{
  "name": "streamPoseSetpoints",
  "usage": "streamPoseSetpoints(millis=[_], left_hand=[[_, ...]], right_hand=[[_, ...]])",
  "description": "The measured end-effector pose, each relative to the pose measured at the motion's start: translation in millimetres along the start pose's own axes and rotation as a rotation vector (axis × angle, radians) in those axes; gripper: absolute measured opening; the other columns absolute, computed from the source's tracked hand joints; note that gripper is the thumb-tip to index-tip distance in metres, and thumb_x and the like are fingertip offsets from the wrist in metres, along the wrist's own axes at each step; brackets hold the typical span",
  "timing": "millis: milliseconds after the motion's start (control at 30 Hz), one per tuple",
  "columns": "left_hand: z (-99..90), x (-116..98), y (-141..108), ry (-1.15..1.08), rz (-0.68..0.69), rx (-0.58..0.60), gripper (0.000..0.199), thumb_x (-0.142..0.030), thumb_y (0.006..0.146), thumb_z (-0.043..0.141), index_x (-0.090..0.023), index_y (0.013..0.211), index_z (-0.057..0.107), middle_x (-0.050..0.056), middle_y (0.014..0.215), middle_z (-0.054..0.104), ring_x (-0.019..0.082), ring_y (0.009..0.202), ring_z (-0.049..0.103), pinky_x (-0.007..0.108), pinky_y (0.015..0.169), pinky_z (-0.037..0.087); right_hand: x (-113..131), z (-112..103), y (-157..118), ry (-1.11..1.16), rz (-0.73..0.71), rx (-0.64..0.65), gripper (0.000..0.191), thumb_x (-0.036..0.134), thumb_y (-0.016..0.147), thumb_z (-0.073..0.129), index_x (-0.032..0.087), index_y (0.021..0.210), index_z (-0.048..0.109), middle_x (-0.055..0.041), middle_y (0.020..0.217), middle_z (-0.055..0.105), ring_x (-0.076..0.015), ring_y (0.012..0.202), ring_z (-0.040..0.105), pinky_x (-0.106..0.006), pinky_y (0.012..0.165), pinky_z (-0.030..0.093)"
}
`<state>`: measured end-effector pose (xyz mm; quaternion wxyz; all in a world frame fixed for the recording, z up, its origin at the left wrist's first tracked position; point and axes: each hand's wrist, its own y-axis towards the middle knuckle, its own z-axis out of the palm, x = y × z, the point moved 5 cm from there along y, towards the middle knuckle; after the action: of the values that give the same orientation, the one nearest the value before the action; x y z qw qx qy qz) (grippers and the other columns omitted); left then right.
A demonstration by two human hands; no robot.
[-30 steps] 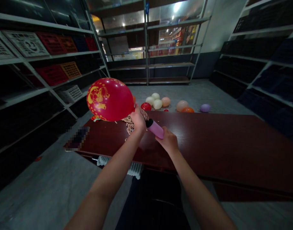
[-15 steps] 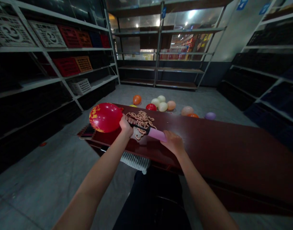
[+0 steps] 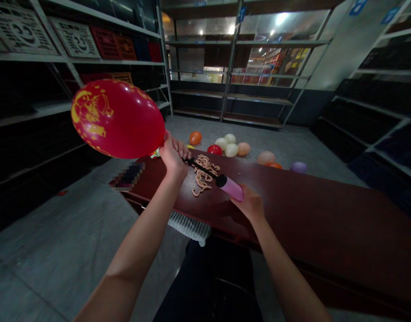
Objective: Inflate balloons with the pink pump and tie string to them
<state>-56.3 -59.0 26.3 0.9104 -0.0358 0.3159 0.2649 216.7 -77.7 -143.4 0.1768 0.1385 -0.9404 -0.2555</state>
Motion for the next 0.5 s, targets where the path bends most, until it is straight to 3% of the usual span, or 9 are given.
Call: streamPoseSetpoints(millis=[133,233,400,500], left_hand=[[40.4,20.5,-3.9,0.028,0.020,0.075,0.060,-0.052,0.096,0.060,-0.021,0.056,0.028,-0.008,0.039,0.024,0.006,0.030,0.023,0.023,0.035,0.020],[55.7,53.1,-5.7,0.059,0.002,0.113,0.060,-0.053,0.097,0.060,-0.021,0.056,0.029,-0.008,0.039,0.025,0.007,0.029,0.024,0.023,0.034,0.019],[55.8,123.9,-25.7,0.134,-0.124,0.109,0.058,-0.046,0.099,0.058,-0.023,0.055,0.027,-0.008,0.038,0.025,0.006,0.028,0.025,0.023,0.032,0.019],[51.4,151.3,-34.5,0.163,-0.176,0.118,0.057,-0.046,0.098,0.058,-0.023,0.055,0.029,-0.008,0.037,0.027,0.006,0.027,0.026,0.022,0.032,0.020]], right_hand=[[-9.9,-1.5,-0.1,0.012,0.101,-0.055,0.038,0.034,0.079,0.070,0.019,0.113,0.062,-0.0080,0.094,0.075,-0.0253,0.082,0.072,-0.032,0.069,0.049],[-12.9,-1.1,-0.1,0.003,0.153,-0.082,0.037,0.037,0.080,0.070,0.019,0.112,0.062,-0.0085,0.092,0.075,-0.0256,0.080,0.071,-0.032,0.067,0.047],[-14.1,-2.2,0.0,-0.039,0.230,-0.097,0.037,0.038,0.080,0.071,0.019,0.110,0.061,-0.0083,0.089,0.075,-0.0250,0.076,0.070,-0.030,0.063,0.043],[-14.6,-4.3,0.1,-0.073,0.260,-0.100,0.036,0.038,0.081,0.071,0.018,0.109,0.061,-0.0084,0.088,0.075,-0.0242,0.075,0.069,-0.030,0.062,0.041]])
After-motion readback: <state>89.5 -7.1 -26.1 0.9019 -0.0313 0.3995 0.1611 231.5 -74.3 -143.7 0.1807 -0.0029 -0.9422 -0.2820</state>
